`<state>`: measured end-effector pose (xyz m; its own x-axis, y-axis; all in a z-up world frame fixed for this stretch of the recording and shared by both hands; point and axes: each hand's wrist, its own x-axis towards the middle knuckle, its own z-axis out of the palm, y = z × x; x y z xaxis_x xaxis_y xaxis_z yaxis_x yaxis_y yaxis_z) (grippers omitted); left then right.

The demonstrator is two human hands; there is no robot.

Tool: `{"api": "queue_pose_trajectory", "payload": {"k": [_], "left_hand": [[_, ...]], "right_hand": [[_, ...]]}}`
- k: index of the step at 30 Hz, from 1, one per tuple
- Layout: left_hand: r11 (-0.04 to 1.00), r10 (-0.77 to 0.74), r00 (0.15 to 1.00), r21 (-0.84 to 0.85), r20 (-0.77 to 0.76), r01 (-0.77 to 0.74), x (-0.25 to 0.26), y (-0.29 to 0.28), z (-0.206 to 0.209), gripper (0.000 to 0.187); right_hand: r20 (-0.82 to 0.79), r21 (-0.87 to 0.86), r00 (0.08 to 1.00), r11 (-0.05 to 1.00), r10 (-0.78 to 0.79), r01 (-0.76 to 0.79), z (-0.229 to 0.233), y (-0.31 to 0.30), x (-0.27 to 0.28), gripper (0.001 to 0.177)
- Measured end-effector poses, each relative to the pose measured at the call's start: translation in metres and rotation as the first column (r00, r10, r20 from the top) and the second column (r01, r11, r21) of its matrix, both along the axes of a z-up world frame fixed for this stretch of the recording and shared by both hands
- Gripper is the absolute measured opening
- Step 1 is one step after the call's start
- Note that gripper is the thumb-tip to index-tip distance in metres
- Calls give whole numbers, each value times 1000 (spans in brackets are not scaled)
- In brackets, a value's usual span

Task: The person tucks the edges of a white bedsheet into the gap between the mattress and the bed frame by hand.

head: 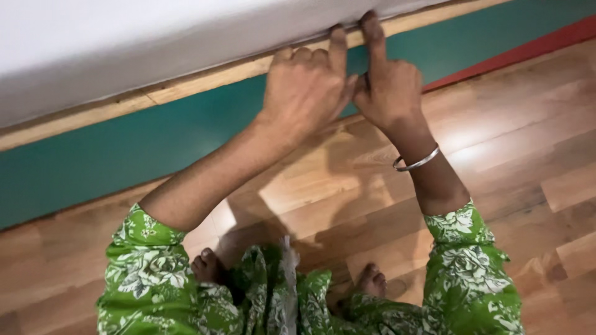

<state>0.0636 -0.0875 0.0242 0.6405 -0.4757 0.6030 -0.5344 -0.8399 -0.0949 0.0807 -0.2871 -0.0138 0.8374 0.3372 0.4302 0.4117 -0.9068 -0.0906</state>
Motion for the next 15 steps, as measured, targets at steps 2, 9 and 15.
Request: {"api": "queue_pose_trajectory", "payload": {"k": [2, 9, 15], "left_hand": [[999, -37, 999, -30, -22, 36, -5, 4, 0, 64], [993, -111, 990, -46, -82, 108, -15, -3, 3, 76], [993, -97, 961, -84, -259, 78, -1, -30, -8, 88]], "right_hand": [[-64, 146, 996, 988, 68, -59, 7, -5, -14, 94], [57, 296, 994, 949, 96, -109, 16, -19, -36, 89], [64, 189, 996, 980, 57, -69, 9, -35, -23, 90]]}}
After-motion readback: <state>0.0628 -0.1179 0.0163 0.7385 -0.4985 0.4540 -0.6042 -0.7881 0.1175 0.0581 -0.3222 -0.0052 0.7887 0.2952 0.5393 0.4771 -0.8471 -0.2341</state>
